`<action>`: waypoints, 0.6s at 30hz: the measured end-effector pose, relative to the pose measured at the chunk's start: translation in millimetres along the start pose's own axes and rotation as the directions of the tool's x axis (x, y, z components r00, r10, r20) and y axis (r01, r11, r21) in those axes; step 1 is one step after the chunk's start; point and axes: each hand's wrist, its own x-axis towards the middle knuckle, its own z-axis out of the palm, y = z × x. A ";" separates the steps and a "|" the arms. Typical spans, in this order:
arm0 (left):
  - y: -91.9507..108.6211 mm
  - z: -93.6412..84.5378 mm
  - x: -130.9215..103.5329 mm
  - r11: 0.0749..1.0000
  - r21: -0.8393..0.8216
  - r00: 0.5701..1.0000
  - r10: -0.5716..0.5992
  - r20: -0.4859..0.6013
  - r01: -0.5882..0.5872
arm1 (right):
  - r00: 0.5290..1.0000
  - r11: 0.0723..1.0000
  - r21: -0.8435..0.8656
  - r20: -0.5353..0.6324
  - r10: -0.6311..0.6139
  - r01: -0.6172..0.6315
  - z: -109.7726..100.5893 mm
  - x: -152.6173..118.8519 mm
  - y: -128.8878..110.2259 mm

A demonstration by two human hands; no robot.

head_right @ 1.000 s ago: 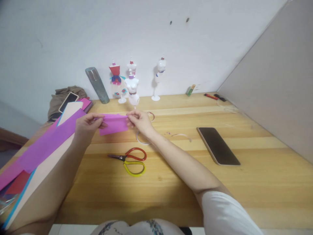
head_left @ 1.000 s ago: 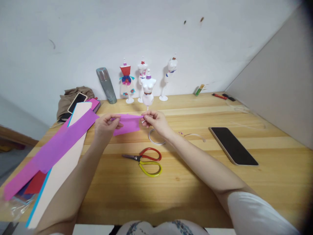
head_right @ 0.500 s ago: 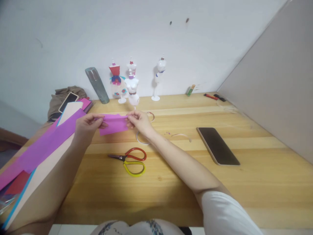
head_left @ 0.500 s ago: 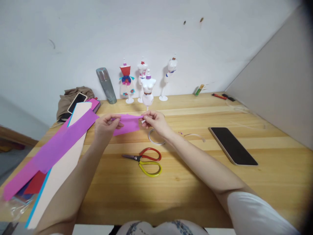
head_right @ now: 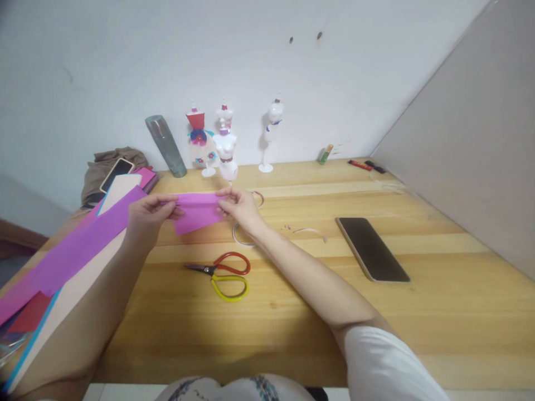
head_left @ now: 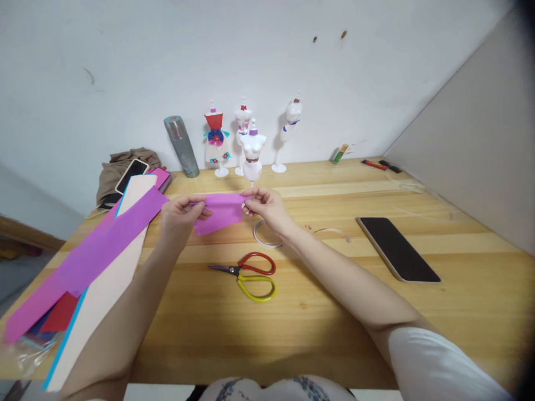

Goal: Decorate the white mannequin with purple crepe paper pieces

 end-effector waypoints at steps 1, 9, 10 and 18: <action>0.4 0.2 -0.2 1.000 -0.007 1.000 -0.001 -0.001 0.001 | 1.000 1.000 -0.001 0.001 -0.002 0.002 0.3 -0.4 -0.7; 2.3 1.5 0.4 1.000 -0.018 1.000 0.015 -0.019 -0.015 | 1.000 0.999 0.011 0.007 -0.030 0.030 0.4 -0.3 -2.4; 2.1 1.3 0.5 1.000 -0.007 1.000 0.018 -0.021 -0.018 | 0.999 0.999 0.013 0.014 -0.032 0.032 0.1 -0.2 -2.3; 1.0 2.0 0.6 0.999 0.018 0.999 0.038 -0.027 -0.038 | 0.999 0.998 0.030 0.007 -0.053 0.053 -2.4 0.2 -1.2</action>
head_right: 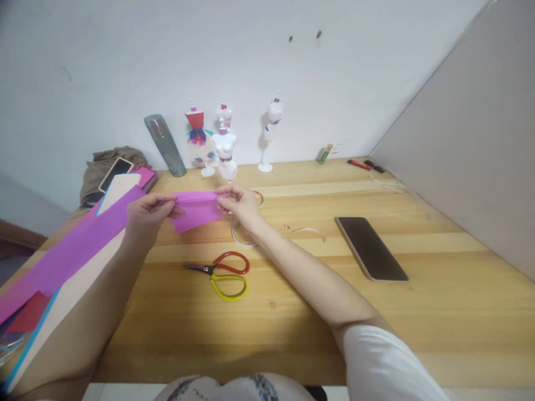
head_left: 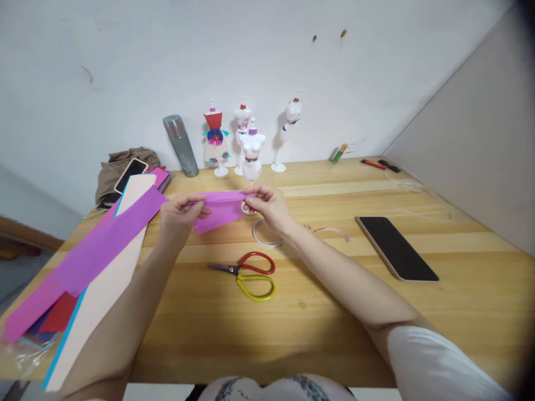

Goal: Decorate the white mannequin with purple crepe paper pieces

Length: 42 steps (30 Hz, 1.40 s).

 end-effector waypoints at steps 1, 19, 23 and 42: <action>0.0 0.2 -0.1 1.000 0.002 1.000 0.000 -0.002 0.000 | 1.000 1.000 -0.002 -0.008 0.002 -0.002 -0.3 0.2 0.2; 0.8 0.4 -1.8 1.000 0.008 1.000 -0.009 0.025 0.009 | 0.999 0.999 0.042 -0.021 0.030 -0.029 -1.2 -0.3 -0.8; 0.7 0.6 -1.7 1.000 0.001 1.000 -0.006 0.023 0.006 | 0.999 0.998 0.046 -0.017 0.046 -0.045 -0.3 -1.1 -2.0; 1.5 1.5 -1.6 0.999 -0.020 0.999 -0.026 0.026 0.026 | 0.999 0.997 0.070 -0.041 0.030 -0.027 -0.2 0.4 0.4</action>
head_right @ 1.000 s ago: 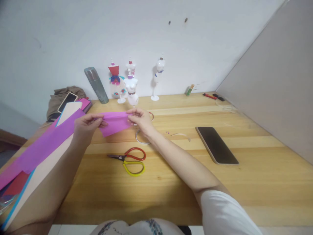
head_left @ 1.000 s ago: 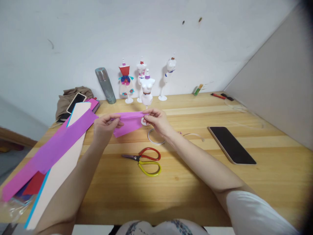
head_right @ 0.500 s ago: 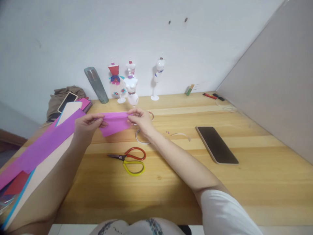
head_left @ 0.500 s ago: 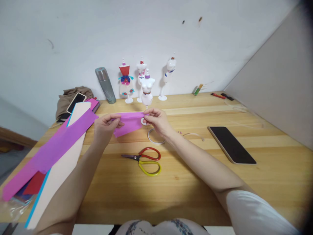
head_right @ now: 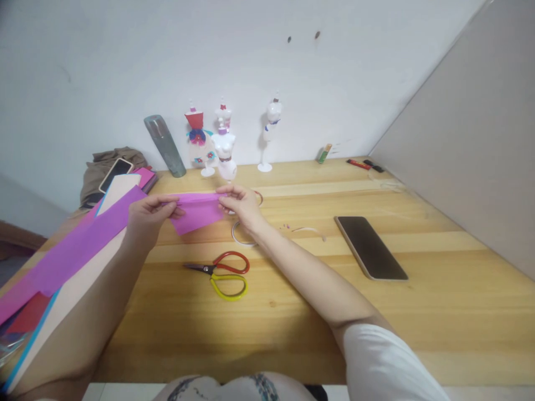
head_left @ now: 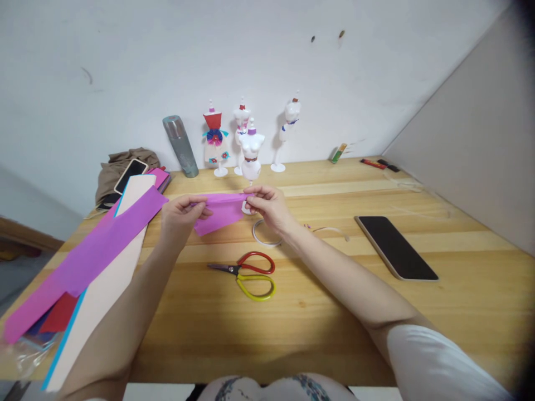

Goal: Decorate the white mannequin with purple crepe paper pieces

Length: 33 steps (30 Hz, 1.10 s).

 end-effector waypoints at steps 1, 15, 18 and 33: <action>-0.4 -0.1 0.2 1.000 -0.007 1.000 -0.001 0.001 0.001 | 1.000 1.000 0.000 -0.001 -0.004 0.004 0.0 0.1 0.2; 0.2 -1.3 1.0 0.997 -0.070 1.000 -0.029 0.001 0.029 | 0.999 0.997 -0.063 -0.026 -0.034 0.033 -2.3 2.6 0.9; 1.1 -0.7 -0.4 0.997 -0.078 1.000 -0.030 -0.008 0.029 | 0.998 0.992 -0.118 -0.043 -0.044 0.039 -2.6 3.1 1.2; 2.7 4.5 -4.4 0.998 -0.061 0.999 -0.009 -0.046 0.007 | 0.992 0.977 -0.203 -0.097 -0.080 0.059 0.0 2.3 2.2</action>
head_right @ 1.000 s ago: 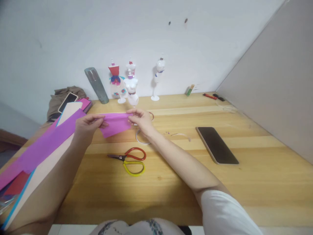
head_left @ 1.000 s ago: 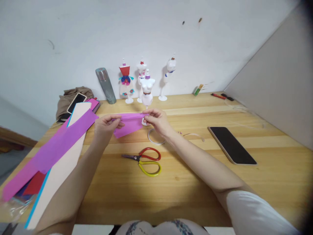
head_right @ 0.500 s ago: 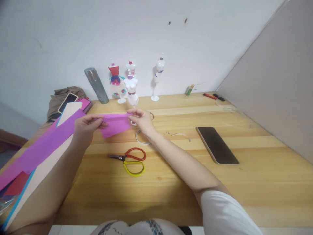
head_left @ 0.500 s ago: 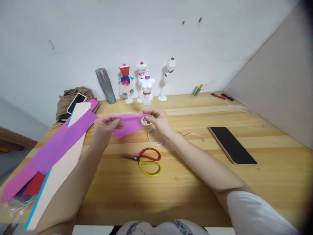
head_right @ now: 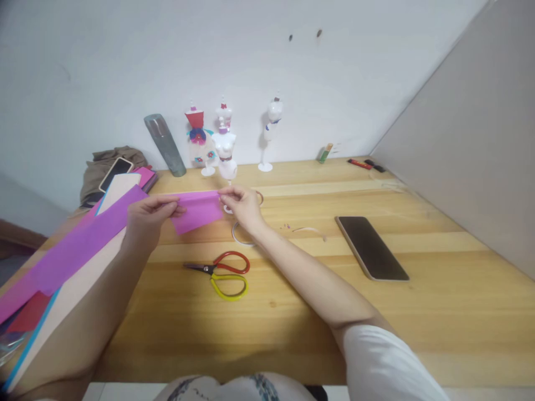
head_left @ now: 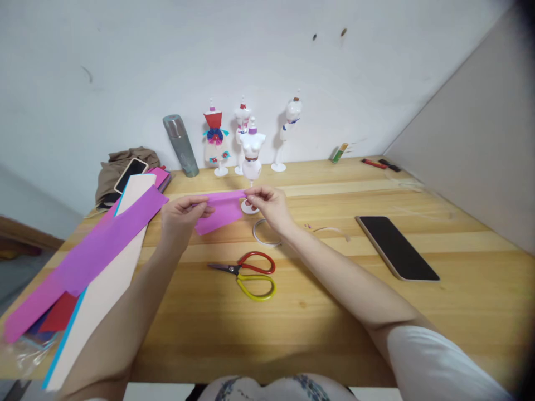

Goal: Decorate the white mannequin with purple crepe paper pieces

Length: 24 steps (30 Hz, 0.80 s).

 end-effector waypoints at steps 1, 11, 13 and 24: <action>0.3 -0.2 0.1 1.000 -0.002 1.000 -0.002 0.001 0.002 | 1.000 1.000 0.000 0.005 0.008 -0.008 0.2 0.1 0.2; -0.5 -2.3 1.3 1.000 0.000 1.000 -0.009 -0.012 0.009 | 0.994 0.991 0.080 0.000 0.110 -0.110 -1.1 0.7 -1.7; -0.9 -2.8 1.6 1.000 -0.002 1.000 -0.009 -0.013 0.009 | 0.993 0.988 0.108 -0.005 0.114 -0.113 -1.2 0.6 -2.1; 3.7 -2.7 0.2 0.996 -0.067 0.998 -0.052 0.018 0.054 | 0.997 0.988 0.132 0.004 0.078 -0.078 -0.6 -0.6 -3.9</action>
